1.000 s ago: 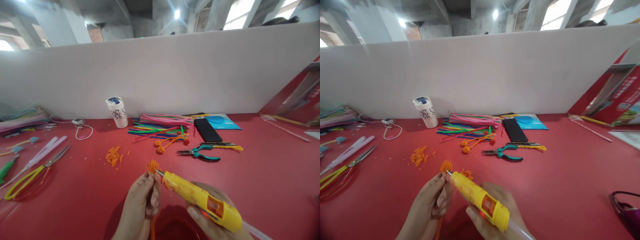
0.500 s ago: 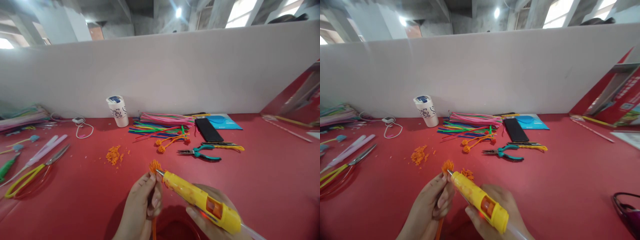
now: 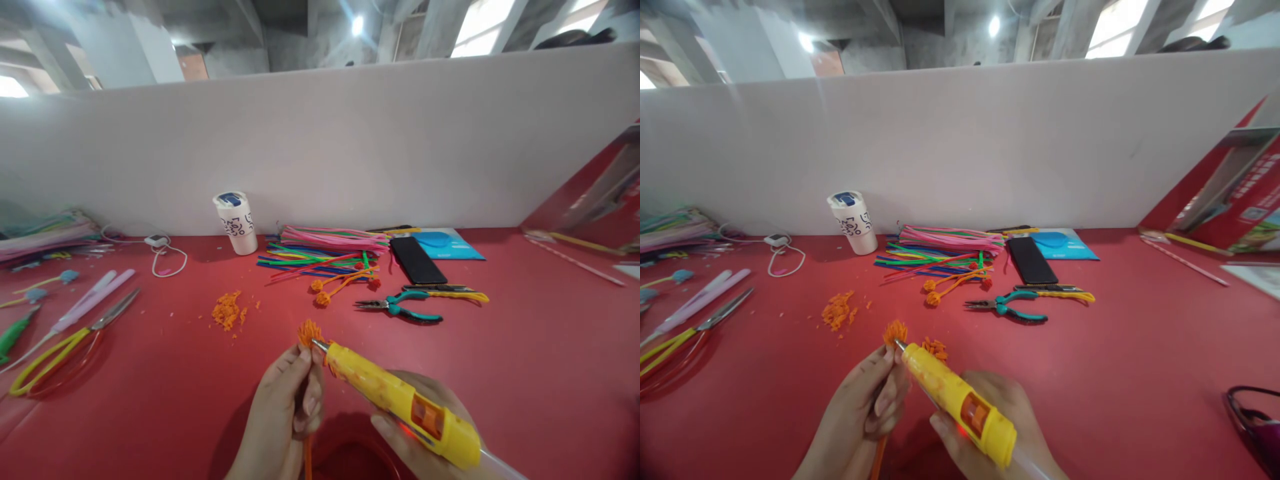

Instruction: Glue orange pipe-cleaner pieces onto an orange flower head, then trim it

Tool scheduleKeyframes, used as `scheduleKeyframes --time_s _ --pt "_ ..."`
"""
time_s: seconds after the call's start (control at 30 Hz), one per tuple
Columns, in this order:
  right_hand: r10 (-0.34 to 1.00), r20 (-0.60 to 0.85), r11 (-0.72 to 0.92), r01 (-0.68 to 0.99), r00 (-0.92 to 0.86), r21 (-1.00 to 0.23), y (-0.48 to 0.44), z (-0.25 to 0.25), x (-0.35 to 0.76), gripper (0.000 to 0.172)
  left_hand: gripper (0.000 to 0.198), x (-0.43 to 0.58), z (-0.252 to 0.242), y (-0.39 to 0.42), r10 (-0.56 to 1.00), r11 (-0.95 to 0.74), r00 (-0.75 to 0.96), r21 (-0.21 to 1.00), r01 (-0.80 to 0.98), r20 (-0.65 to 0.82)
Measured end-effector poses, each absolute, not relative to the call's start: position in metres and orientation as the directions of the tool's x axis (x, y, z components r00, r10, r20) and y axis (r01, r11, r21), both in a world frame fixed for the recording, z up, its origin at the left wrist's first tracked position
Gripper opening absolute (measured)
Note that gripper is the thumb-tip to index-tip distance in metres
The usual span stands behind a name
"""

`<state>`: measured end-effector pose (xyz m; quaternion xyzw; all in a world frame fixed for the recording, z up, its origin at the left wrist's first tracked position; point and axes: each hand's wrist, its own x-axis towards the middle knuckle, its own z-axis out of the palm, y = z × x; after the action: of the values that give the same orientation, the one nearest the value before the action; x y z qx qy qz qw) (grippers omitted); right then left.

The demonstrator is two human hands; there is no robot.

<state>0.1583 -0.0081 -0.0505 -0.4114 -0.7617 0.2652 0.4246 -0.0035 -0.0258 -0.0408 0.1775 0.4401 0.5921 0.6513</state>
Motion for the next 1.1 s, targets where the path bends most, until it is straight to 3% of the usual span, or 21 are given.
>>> scheduleKeyframes --time_s 0.4,0.53,0.63,0.73,0.87,1.1 --pt "0.904 0.34 0.423 0.415 -0.26 -0.806 -0.01 -0.042 0.153 0.018 0.02 -0.002 -0.042 -0.025 0.916 0.186 -0.191 0.795 -0.578 -0.353" --pt "0.978 0.189 0.209 0.372 -0.089 -0.904 -0.013 -0.042 0.149 0.021 0.022 -0.006 -0.045 -0.024 0.912 0.166 -0.215 0.795 -0.584 -0.348" --pt "0.999 -0.043 -0.046 0.309 0.017 -0.95 -0.005 -0.046 0.15 0.023 0.021 -0.008 -0.047 -0.022 0.919 0.153 -0.219 0.809 -0.568 -0.327" --pt "0.987 -0.144 -0.112 0.336 -0.072 -0.935 0.014 -0.05 0.155 0.018 0.017 -0.009 -0.049 -0.021 0.924 0.155 -0.239 0.866 -0.476 -0.297" --pt "0.973 -0.146 -0.017 0.574 -0.18 -0.819 0.041 -0.058 0.164 0.01 0.013 -0.009 -0.051 -0.019 0.929 0.178 -0.258 0.931 -0.318 -0.266" --pt "0.993 -0.037 0.08 0.861 -0.115 -0.503 0.057 -0.075 0.17 0.035 0.017 -0.009 -0.049 -0.018 0.932 0.178 -0.285 0.967 -0.182 -0.225"
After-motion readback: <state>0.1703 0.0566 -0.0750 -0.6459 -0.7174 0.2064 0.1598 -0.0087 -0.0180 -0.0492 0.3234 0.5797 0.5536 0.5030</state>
